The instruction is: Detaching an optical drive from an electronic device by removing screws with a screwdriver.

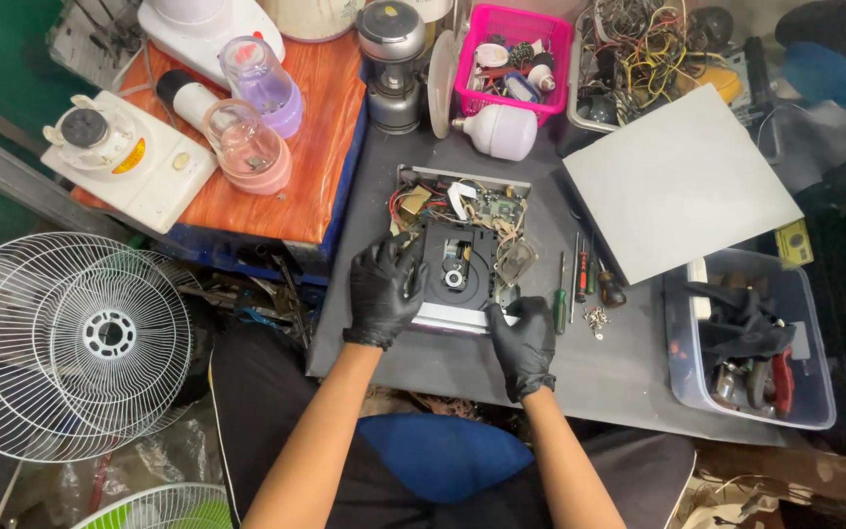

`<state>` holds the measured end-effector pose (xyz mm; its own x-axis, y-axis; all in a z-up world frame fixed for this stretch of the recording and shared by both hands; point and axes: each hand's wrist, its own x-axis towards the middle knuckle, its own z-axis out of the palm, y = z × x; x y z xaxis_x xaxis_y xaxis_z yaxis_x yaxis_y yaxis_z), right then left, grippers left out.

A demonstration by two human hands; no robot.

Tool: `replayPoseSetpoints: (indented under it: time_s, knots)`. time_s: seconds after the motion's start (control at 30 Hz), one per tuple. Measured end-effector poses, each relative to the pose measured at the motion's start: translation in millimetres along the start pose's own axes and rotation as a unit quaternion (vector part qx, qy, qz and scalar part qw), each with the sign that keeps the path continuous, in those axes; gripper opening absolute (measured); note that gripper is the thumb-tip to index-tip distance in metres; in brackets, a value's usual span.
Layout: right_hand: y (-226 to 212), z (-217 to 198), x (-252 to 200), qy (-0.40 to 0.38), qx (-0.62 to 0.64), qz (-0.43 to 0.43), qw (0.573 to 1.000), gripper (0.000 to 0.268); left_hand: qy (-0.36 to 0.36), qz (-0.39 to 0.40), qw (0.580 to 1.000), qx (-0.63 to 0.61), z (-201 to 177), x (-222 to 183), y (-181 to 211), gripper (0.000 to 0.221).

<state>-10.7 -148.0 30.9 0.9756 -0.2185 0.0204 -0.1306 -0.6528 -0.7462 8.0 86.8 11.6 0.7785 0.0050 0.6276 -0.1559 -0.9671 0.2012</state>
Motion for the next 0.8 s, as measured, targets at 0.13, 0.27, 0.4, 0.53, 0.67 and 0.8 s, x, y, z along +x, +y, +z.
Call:
replayPoseSetpoints:
  time_s: [0.13,0.27,0.4,0.53,0.67,0.8]
  knots:
    - [-34,-6,-21,-0.043,-0.032,-0.011,0.999,0.04,0.007,-0.004,1.0,0.019,10,8,-33,0.046]
    - [-46,-8,-24,-0.143,-0.031,-0.062,0.987,0.041,0.039,-0.145,0.986,0.079,-15,6,-25,0.051]
    - [-55,-28,0,-0.215,-0.014,0.001,0.976,0.045,0.033,-0.237,0.971,0.022,-58,1,38,0.058]
    - [-43,-31,64,-0.167,0.017,-0.042,0.985,0.05,0.06,-0.285,0.957,-0.004,-37,-28,64,0.08]
    - [-24,-11,132,-0.013,0.053,-0.164,0.985,0.044,0.123,-0.374,0.91,-0.128,-15,-46,80,0.109]
    - [14,30,188,-0.053,0.018,-0.129,0.99,0.04,0.086,-0.452,0.862,-0.212,-32,-30,101,0.126]
